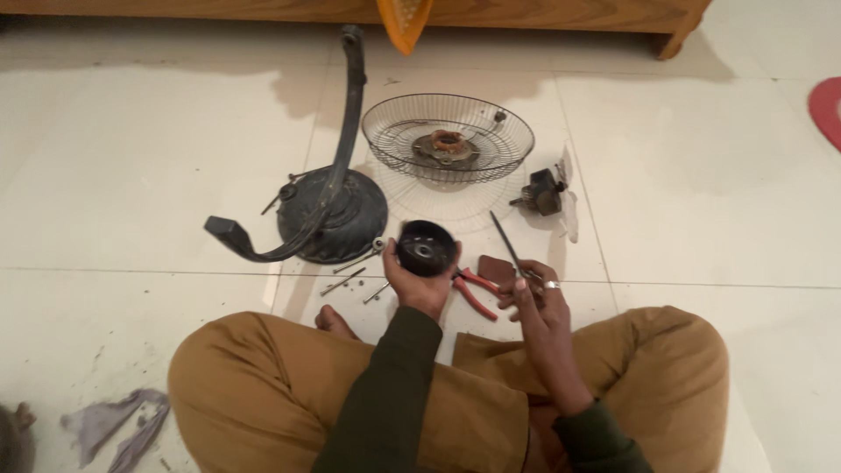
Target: The person sits on the floor repairing a disassembled pedestal fan. They hold the black rotor hub, use pliers to work on it, and rub the hub and blade assembly with a sanding block, with the fan base, guard, and loose screws laid out on the floor around them.
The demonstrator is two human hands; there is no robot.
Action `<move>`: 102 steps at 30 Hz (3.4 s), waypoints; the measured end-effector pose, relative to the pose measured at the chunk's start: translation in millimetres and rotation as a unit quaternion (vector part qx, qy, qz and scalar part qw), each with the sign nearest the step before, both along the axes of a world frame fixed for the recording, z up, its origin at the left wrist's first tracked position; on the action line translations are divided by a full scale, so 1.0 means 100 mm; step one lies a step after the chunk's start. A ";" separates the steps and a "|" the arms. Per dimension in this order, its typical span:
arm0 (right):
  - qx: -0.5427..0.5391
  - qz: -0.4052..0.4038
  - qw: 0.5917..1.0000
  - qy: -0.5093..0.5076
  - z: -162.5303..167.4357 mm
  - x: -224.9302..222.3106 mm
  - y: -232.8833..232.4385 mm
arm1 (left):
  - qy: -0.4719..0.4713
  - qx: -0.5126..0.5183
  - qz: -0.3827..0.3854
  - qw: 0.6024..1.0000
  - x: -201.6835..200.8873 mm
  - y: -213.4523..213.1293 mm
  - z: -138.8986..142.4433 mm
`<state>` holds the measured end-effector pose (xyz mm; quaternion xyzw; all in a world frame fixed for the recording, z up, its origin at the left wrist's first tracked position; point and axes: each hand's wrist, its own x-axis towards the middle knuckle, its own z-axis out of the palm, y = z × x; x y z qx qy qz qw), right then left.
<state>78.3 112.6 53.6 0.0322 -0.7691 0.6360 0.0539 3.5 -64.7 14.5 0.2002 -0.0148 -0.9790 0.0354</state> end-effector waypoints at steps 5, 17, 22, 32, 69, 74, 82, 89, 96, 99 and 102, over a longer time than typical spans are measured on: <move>0.044 0.006 0.983 -0.176 -0.27 -0.05 0.05 | -0.036 -0.199 0.003 0.979 -0.15 -0.33 0.10; 0.318 0.043 0.942 -0.096 -0.22 -0.02 -0.19 | -0.029 -0.943 0.085 0.320 -0.81 -1.76 0.53; 0.327 0.042 0.938 -0.109 -0.17 -0.10 -0.27 | -0.069 -0.953 0.032 0.292 -0.94 -1.86 0.34; 0.314 0.048 0.941 -0.115 -0.14 -0.23 -0.32 | -0.092 -0.969 0.035 0.227 -1.07 -1.91 0.06; -0.092 -0.243 0.937 0.234 -0.18 -1.33 1.04 | 0.044 -0.837 -0.002 0.546 -0.23 1.01 -0.57; 0.233 -0.225 0.888 0.326 0.19 -1.05 1.01 | 0.073 -0.533 -0.203 0.818 -0.27 1.24 -0.47; 0.068 -0.146 0.954 0.254 0.26 -0.92 0.81 | 0.007 -0.100 -0.222 0.970 -0.36 1.37 -0.60; 0.029 -0.072 0.977 0.198 0.13 -0.87 0.61 | -0.039 -0.425 -0.128 0.895 -0.36 0.71 -0.50; -0.010 0.045 0.986 0.159 0.28 -0.83 0.45 | 0.027 -0.489 -0.345 0.801 -0.05 0.66 -0.22; 0.056 0.138 0.975 0.166 0.37 -0.77 0.36 | 0.074 -0.392 -0.379 0.835 -0.04 0.70 -0.33; 0.079 0.247 0.959 0.116 0.46 -0.71 0.31 | -0.017 -0.221 -0.340 0.914 -0.08 0.75 -0.50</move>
